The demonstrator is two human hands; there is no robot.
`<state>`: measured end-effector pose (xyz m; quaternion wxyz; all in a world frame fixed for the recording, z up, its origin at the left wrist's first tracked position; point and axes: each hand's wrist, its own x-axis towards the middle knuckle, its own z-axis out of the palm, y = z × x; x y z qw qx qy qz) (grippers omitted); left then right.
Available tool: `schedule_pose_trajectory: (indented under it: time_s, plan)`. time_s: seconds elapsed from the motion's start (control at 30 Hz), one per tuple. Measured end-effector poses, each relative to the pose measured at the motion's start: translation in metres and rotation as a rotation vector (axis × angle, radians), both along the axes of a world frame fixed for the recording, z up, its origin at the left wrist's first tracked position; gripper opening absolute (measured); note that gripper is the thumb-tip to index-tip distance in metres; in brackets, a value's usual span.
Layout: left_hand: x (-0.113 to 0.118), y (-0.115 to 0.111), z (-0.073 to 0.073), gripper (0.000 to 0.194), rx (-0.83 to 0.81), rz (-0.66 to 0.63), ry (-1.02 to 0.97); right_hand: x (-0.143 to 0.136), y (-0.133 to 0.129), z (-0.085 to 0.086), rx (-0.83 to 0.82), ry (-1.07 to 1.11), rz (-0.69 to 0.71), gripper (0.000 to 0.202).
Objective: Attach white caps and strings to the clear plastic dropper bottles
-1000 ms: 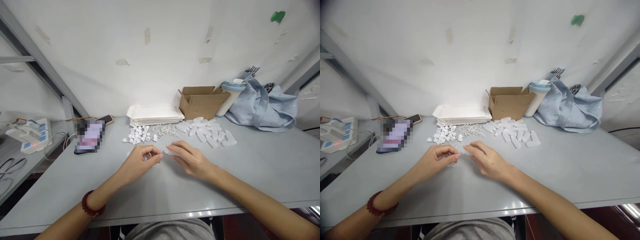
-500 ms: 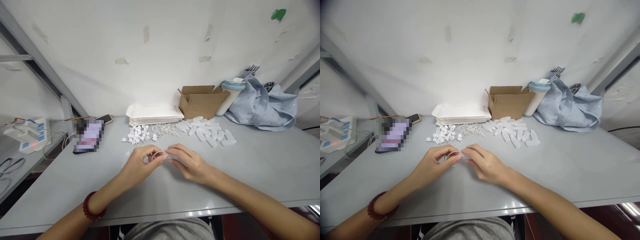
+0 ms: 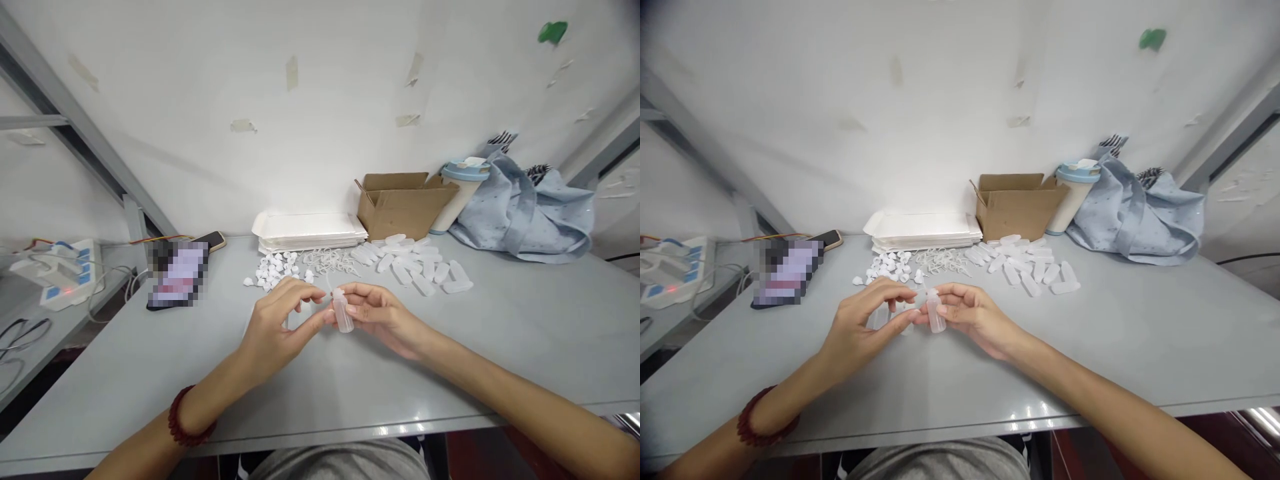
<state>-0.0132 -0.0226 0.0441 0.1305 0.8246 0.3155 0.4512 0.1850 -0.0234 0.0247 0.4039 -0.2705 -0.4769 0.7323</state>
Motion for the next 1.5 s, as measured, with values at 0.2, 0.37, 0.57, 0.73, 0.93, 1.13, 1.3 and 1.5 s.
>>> schedule_pose_trajectory:
  time_s: [0.2, 0.37, 0.57, 0.73, 0.93, 1.13, 1.3, 1.5]
  plan:
    - [0.002, 0.004, -0.005, 0.048, 0.198, -0.063, 0.232, -0.002, 0.003, -0.005, -0.126, 0.109, 0.036, 0.020]
    - [0.002, 0.007, -0.009, 0.053, 0.211, -0.055, 0.345, -0.003, 0.002, -0.003, -0.073, 0.086, 0.071, 0.026]
    - [0.001, 0.008, -0.011, 0.041, 0.151, -0.046, 0.301, -0.002, 0.003, -0.003, 0.039, -0.065, -0.007, 0.036]
    - [-0.003, 0.010, -0.016, 0.040, 0.128, -0.066, 0.368, -0.001, 0.005, -0.003, 0.155, -0.253, -0.023, 0.031]
    - [-0.007, 0.013, -0.018, 0.040, 0.104, -0.045, 0.410, 0.003, 0.012, -0.009, 0.259, -0.421, -0.044, 0.036]
    - [-0.007, 0.016, -0.020, 0.034, 0.051, -0.041, 0.435, 0.002, 0.011, -0.013, 0.441, -0.644, -0.079, 0.030]
    - [-0.008, 0.018, -0.021, 0.037, -0.026, -0.046, 0.514, -0.001, 0.010, -0.011, 0.621, -0.777, -0.147, 0.024]
    - [-0.011, 0.017, -0.021, 0.054, -0.101, -0.012, 0.545, 0.000, 0.010, -0.015, 0.730, -0.816, -0.129, 0.026]
